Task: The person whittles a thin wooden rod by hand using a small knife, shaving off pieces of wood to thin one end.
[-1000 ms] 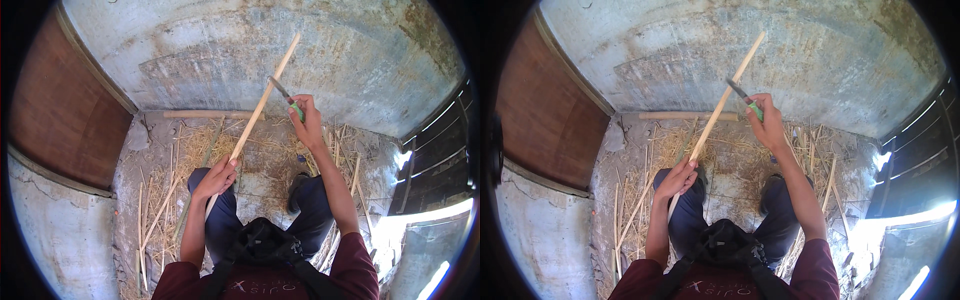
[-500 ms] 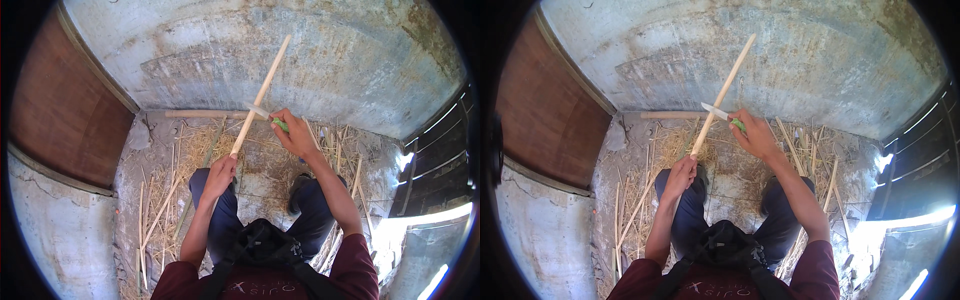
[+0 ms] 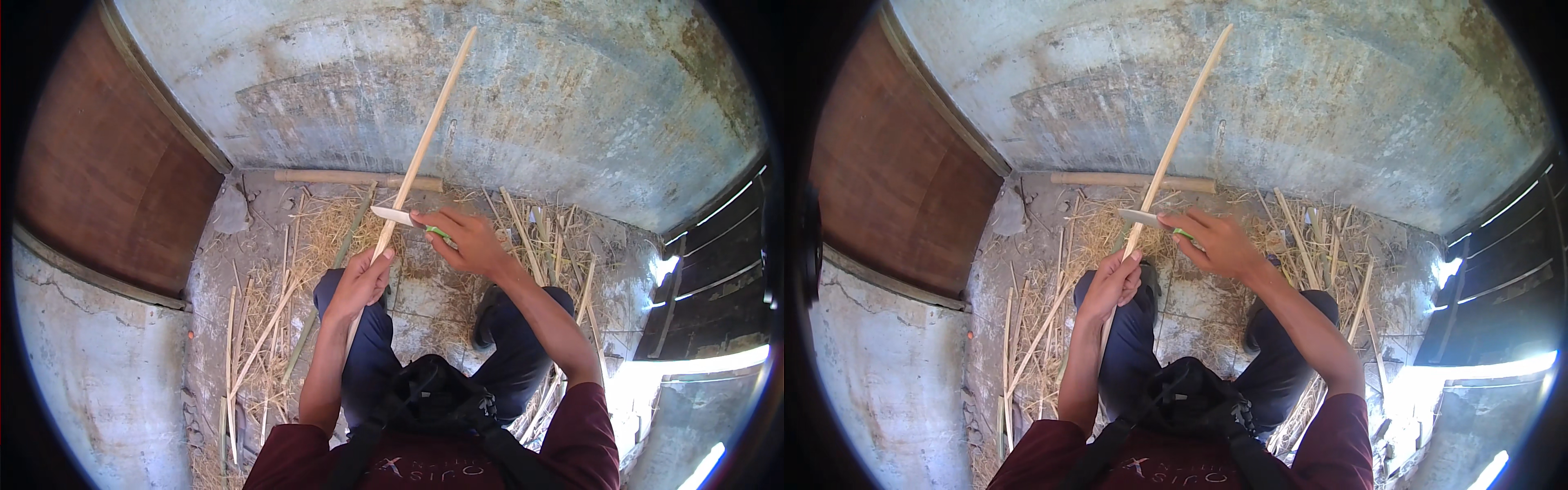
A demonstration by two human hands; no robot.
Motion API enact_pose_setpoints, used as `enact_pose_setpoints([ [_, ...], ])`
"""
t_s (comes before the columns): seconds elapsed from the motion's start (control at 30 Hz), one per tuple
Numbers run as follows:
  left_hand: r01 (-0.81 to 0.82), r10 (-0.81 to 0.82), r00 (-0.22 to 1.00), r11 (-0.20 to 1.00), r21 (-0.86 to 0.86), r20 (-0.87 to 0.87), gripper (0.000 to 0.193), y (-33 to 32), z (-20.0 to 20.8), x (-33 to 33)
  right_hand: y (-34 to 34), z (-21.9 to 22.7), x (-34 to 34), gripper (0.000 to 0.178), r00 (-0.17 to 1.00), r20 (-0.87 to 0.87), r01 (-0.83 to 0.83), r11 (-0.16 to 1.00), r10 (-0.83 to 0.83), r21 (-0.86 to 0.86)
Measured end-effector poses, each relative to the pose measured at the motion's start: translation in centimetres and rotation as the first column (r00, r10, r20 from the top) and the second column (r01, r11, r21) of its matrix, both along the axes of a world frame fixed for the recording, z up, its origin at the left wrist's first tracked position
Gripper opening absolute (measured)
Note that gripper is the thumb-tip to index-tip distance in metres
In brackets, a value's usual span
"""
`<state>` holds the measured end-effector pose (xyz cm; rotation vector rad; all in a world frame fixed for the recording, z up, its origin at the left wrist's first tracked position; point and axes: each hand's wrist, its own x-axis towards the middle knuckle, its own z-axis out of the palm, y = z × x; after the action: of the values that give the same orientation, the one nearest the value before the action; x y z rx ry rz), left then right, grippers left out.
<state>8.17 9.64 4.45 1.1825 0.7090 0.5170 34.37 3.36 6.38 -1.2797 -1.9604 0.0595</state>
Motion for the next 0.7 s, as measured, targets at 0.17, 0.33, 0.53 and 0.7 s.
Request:
enact_pose_setpoints([
  [0.17, 0.009, -0.008, 1.0, 1.0, -0.021, 0.022, 0.037, 0.04, 0.23, -0.14, -0.06, 0.28, -0.81, 0.045, 0.998, 0.055, -0.029, 1.0, 0.028, 0.01],
  [0.33, 0.009, -0.009, 1.0, 1.0, -0.014, 0.025, 0.038, -0.03, 0.45, -0.17, 0.01, 0.08, -1.12, 0.048, 0.999, 0.023, -0.037, 0.999, 0.036, 0.03],
  [0.53, 0.018, -0.016, 0.998, 0.999, -0.038, 0.053, 0.04, 0.0, 0.41, -0.36, 0.08, -0.13, -1.17, 0.05, 0.999, 0.034, -0.037, 0.998, 0.035, 0.047],
  [0.7, 0.02, -0.017, 0.998, 0.999, -0.044, 0.061, 0.043, -0.03, 0.47, -0.31, 0.12, -0.39, -1.07, 0.053, 0.997, 0.066, -0.052, 0.996, 0.047, 0.069],
])
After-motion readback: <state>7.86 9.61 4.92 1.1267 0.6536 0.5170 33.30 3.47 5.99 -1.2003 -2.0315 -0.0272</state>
